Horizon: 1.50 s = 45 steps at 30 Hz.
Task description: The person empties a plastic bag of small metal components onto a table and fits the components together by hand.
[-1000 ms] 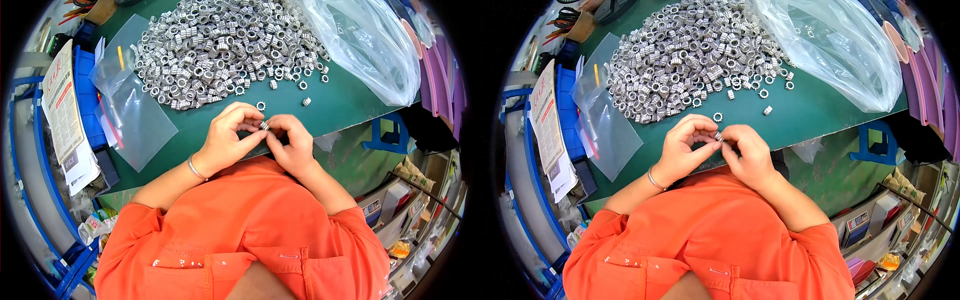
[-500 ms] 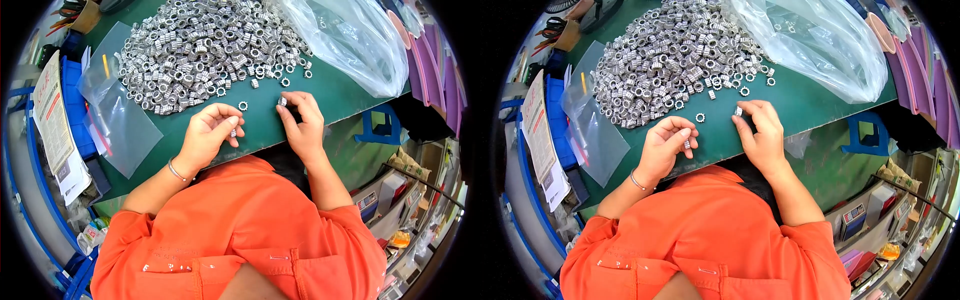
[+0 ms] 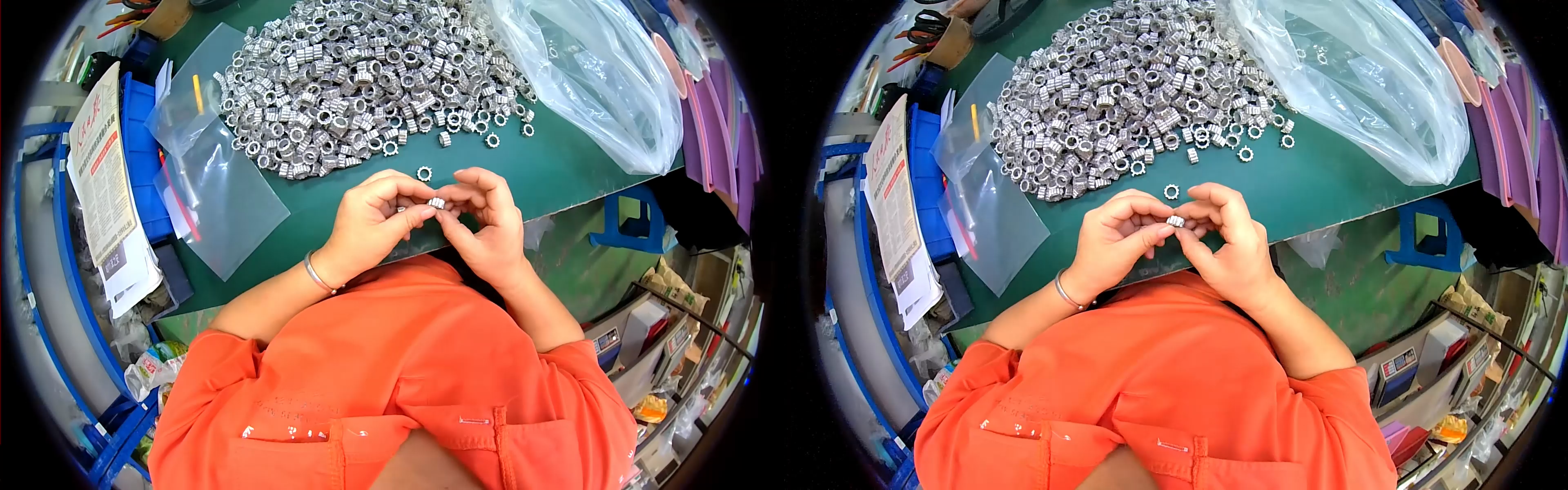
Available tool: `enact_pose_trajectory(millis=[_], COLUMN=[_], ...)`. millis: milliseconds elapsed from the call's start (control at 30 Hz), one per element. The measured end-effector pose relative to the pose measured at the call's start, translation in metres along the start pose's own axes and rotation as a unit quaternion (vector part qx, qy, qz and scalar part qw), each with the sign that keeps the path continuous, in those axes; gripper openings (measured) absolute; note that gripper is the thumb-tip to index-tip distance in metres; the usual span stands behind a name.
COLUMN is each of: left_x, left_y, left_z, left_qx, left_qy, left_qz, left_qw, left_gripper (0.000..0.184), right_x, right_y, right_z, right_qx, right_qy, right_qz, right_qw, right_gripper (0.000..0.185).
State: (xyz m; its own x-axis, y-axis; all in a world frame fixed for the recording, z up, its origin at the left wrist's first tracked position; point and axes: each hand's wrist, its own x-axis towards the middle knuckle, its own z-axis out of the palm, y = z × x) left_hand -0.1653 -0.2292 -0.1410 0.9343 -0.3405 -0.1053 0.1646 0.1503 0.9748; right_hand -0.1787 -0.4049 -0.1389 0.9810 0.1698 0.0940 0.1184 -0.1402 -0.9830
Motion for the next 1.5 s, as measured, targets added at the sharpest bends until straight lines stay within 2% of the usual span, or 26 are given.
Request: enact_pose_trajectory(millis=[133, 367, 533, 733, 1067, 1367, 1433, 1500], left_x=[-0.001, -0.001, -0.003, -0.002, -0.002, -0.001, -0.002, -0.002], left_y=[-0.004, -0.004, -0.006, -0.007, -0.010, -0.011, -0.010, -0.012], left_z=[0.000, 0.000, 0.000, -0.001, -0.002, -0.001, -0.001, -0.001], left_qx=[-0.037, -0.021, -0.044, -0.018, 0.032, 0.069, 0.094, 0.098], left_qy=[0.017, 0.014, 0.013, 0.004, -0.006, -0.012, -0.003, 0.000], left_qz=[-0.012, -0.001, -0.035, -0.032, -0.031, -0.002, 0.004, 0.037], left_qw=[0.999, 1.000, 0.998, 0.999, 0.999, 0.998, 0.996, 0.994], left_gripper=[0.015, 0.014, 0.016, 0.016, 0.013, 0.013, 0.013, 0.013], right_x=[-0.002, -0.003, -0.005, -0.004, -0.007, -0.006, -0.006, -0.001], right_y=[0.004, 0.007, 0.016, 0.013, 0.017, 0.016, 0.015, 0.010], right_z=[0.004, 0.006, 0.007, 0.009, 0.008, 0.014, 0.010, 0.005], right_qx=[0.040, 0.089, 0.119, 0.156, 0.134, 0.209, 0.064, -0.064], right_qy=[0.018, 0.023, 0.027, 0.054, 0.055, 0.098, 0.078, 0.055], right_qz=[0.014, 0.050, 0.010, 0.008, -0.003, -0.042, -0.038, -0.113], right_qw=[0.999, 0.995, 0.993, 0.986, 0.990, 0.972, 0.994, 0.990], right_gripper=[0.039, 0.036, 0.031, 0.027, 0.029, 0.035, 0.032, 0.025])
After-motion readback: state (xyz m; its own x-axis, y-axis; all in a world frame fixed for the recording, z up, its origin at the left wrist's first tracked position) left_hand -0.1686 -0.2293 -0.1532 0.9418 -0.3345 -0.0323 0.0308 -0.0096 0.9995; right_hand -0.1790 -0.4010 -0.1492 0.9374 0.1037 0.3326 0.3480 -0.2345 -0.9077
